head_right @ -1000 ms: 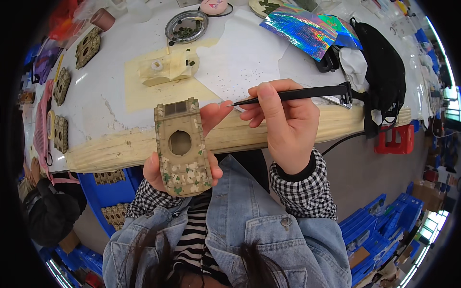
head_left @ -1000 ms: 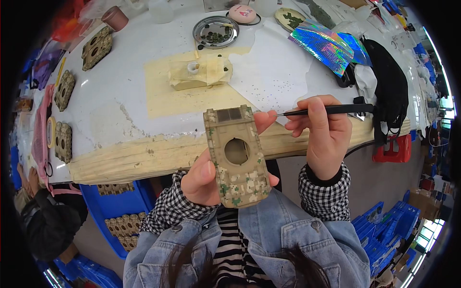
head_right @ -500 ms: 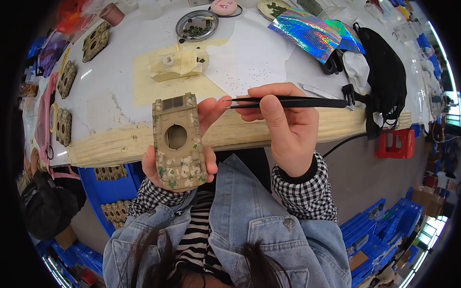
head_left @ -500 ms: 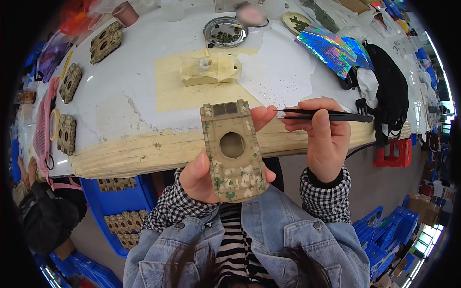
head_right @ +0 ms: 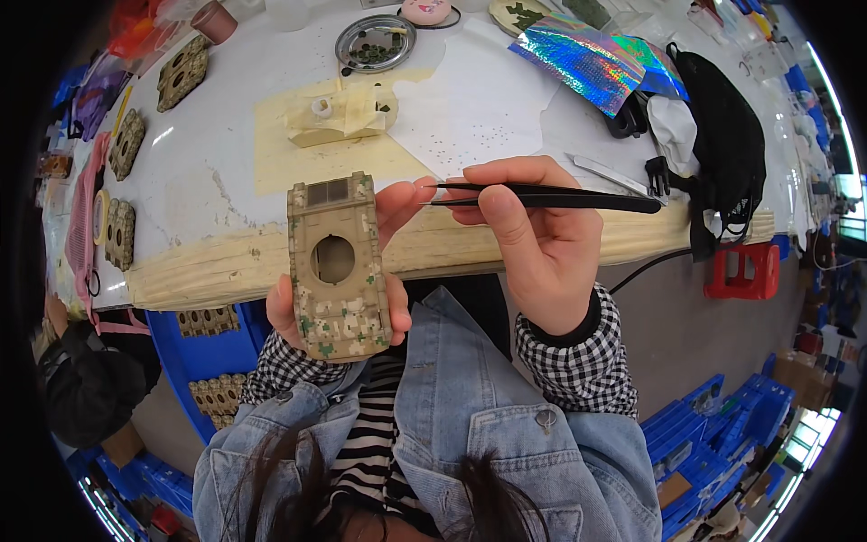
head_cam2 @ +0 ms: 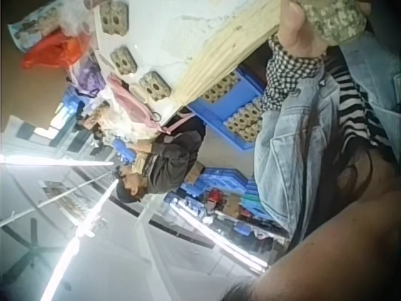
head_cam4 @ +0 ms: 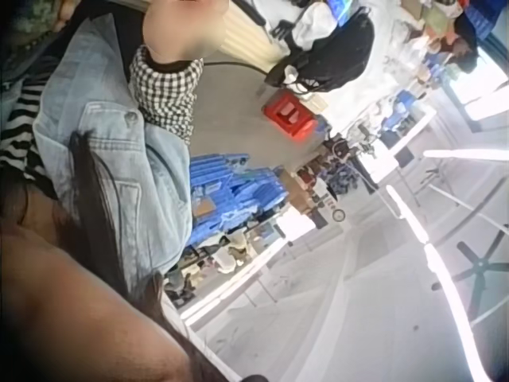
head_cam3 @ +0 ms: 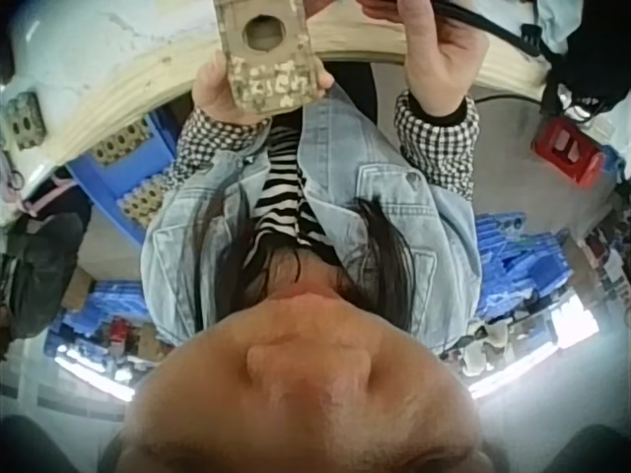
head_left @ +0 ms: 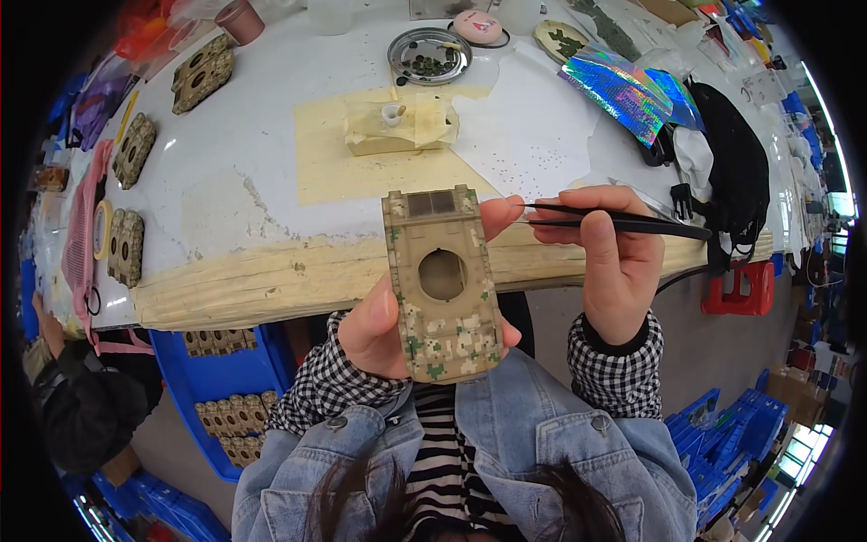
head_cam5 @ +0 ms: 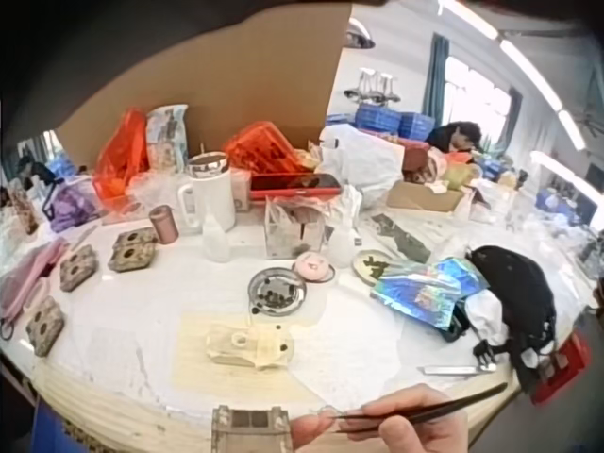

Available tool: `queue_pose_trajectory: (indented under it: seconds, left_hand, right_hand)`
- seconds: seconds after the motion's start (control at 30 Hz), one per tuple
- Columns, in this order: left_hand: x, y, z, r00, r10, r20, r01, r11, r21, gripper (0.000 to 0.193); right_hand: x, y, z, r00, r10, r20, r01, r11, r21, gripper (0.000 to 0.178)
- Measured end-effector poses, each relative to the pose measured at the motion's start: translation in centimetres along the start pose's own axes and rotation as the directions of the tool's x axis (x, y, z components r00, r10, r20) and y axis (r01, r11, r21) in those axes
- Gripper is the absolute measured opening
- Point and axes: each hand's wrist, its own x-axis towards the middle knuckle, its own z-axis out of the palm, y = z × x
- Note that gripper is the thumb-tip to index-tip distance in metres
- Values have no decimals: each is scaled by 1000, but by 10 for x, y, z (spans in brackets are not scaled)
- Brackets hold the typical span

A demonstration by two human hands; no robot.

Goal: Assembling small plastic parts onto a toy tank body using tweezers in a factory setting.

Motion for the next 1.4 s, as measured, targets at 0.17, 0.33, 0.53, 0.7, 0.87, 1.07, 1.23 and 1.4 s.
queue_pose_trajectory:
  seconds: [0.17, 0.33, 0.53, 0.7, 0.87, 1.07, 1.23, 1.4]
  left_hand:
    - [-3, 2, 3, 999, -23, -27, 24, 998, 63, 92]
    - [1, 1, 9, 991, 38, -128, 9, 939, 344, 96]
    - [-5, 7, 10, 992, -55, -118, 85, 960, 265, 97]
    - [-8, 14, 11, 975, -185, -125, 208, 956, 205, 95]
    - [-13, 15, 7, 972, -204, -114, 224, 952, 208, 93]
    - [-15, 14, 5, 969, -196, -148, 227, 946, 230, 93]
    - [-15, 15, 7, 958, -227, -174, 265, 934, 239, 94]
    - [-14, 15, 8, 960, -207, -186, 249, 939, 236, 93]
  right_hand:
    - [-2, -1, -2, 1000, 10, 17, -11, 994, 107, 22]
    - [-3, -7, -4, 1000, -14, 28, 13, 999, 46, 21]
    - [8, -12, -16, 994, 112, 20, -113, 984, 136, 27]
    - [12, -14, -26, 947, 249, 202, -273, 957, 100, 28]
    - [12, -13, -23, 947, 257, 193, -288, 945, 156, 25]
    - [13, -14, -22, 941, 278, 192, -304, 945, 120, 27]
    - [14, -12, -24, 935, 286, 210, -323, 930, 172, 24]
    - [15, -11, -23, 930, 295, 218, -334, 927, 171, 24]
